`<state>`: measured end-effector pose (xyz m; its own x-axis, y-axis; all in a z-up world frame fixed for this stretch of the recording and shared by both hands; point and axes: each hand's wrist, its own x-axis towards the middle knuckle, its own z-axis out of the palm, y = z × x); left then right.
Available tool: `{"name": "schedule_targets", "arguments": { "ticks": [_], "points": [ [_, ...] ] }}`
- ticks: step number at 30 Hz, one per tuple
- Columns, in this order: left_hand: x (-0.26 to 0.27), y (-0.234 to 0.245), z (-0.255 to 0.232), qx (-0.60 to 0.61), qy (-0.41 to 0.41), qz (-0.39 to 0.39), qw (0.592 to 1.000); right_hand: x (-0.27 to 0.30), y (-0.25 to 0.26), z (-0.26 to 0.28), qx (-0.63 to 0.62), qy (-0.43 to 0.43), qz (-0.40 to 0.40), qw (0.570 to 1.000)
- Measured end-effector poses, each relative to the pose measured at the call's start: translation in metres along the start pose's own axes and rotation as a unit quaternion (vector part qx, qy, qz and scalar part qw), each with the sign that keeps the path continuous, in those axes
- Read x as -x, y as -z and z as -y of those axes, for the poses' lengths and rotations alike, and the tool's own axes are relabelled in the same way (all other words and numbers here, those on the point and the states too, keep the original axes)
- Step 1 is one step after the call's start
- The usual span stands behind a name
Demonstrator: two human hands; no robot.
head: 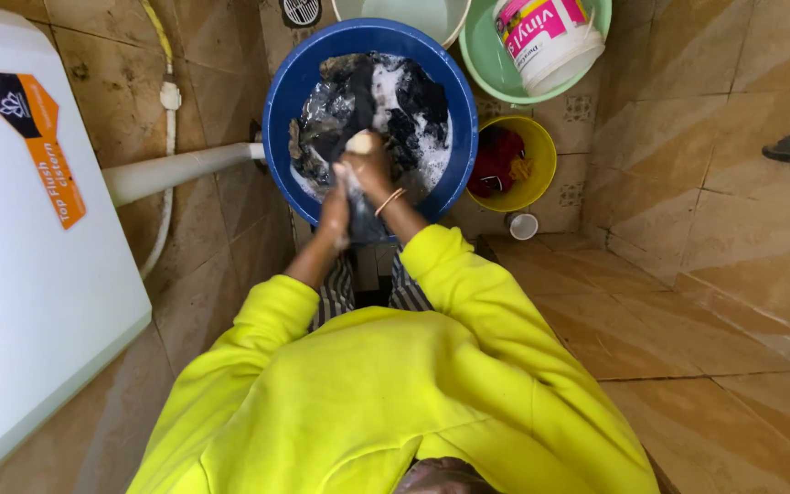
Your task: Washing various pieces of clothing by hand in a blue basin using water and a bar of soap.
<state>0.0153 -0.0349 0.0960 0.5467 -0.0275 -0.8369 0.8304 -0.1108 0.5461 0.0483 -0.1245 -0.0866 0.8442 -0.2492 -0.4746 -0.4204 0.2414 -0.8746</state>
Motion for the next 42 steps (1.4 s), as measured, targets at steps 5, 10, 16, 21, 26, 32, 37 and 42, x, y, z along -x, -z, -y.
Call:
{"name": "schedule_targets", "arguments": {
  "ticks": [5,10,16,21,26,32,37,42],
  "points": [
    [-0.104,0.064,0.013,0.149,0.088,0.07,0.982,0.131,-0.038,0.135,0.128,0.038,0.019,0.991],
    [-0.117,0.052,0.059,0.139,0.011,0.068,0.988,0.128,-0.033,0.136,0.246,0.155,-0.049,0.956],
    [-0.044,0.03,0.056,0.121,-0.059,0.056,0.989,0.054,0.013,0.074,-0.251,-0.152,-0.007,0.956],
    [0.046,0.025,-0.044,0.186,0.134,0.122,0.966,0.08,-0.027,0.055,-0.099,0.044,-0.014,0.994],
    [-0.169,0.105,0.108,0.193,0.034,0.222,0.955,0.18,-0.044,0.196,0.254,0.139,-0.025,0.957],
    [-0.086,0.051,0.042,0.219,-0.02,0.164,0.962,0.098,-0.013,0.124,0.161,0.04,-0.117,0.979],
    [0.002,0.027,-0.042,0.168,0.026,0.258,0.951,0.034,0.037,0.072,-0.311,-0.245,0.038,0.918],
    [-0.007,0.019,-0.035,0.109,-0.136,0.198,0.965,0.029,0.02,0.075,-0.319,-0.027,-0.033,0.947]
  ]
}}
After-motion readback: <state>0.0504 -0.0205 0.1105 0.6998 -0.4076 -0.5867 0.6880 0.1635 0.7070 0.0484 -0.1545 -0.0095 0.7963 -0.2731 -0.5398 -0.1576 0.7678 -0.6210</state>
